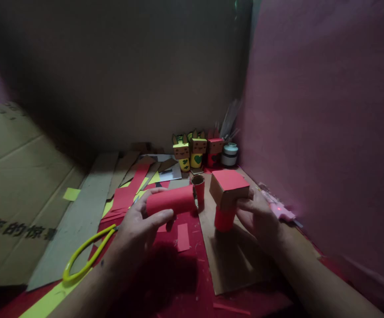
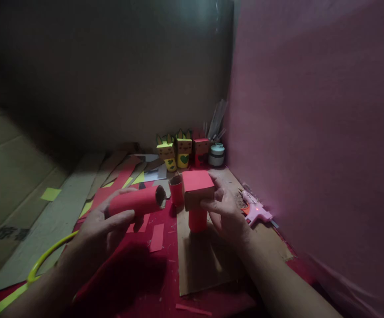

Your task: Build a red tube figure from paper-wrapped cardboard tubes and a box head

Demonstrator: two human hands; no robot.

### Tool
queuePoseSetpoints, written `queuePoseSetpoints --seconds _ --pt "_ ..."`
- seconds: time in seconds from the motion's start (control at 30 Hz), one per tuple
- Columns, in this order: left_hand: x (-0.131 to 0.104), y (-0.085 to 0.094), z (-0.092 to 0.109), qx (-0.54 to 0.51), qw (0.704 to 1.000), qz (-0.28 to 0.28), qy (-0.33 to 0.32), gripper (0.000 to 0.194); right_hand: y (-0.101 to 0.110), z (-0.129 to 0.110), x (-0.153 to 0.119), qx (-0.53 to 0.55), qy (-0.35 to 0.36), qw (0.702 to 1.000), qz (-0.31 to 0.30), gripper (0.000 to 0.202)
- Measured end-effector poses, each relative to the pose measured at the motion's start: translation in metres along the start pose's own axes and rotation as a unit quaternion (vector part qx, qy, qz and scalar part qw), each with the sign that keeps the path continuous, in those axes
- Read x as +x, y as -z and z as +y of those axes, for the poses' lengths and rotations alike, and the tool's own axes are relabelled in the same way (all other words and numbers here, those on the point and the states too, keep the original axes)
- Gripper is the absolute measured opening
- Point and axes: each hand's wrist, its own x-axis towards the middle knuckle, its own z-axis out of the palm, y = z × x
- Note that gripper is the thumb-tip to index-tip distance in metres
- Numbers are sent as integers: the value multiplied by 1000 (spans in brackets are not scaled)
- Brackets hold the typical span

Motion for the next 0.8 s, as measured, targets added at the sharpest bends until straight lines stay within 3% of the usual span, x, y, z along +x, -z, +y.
queuePoseSetpoints --seconds 0.1,0.2,0.4,0.63,0.8 --pt "-5 -7 4 43 999 30 -14 59 2 3 -2 28 0 999 -17 41" --pt "-9 -11 7 83 996 25 -10 60 3 5 -4 22 -3 999 -35 34" --pt "-12 -14 8 108 994 9 -34 49 6 9 -5 33 2 999 -40 62" --pt "-7 -5 5 155 985 -47 -53 44 7 12 -4 44 12 998 -52 61" --pt "-8 -7 6 132 989 -42 -55 43 8 12 -5 38 13 997 -58 64"
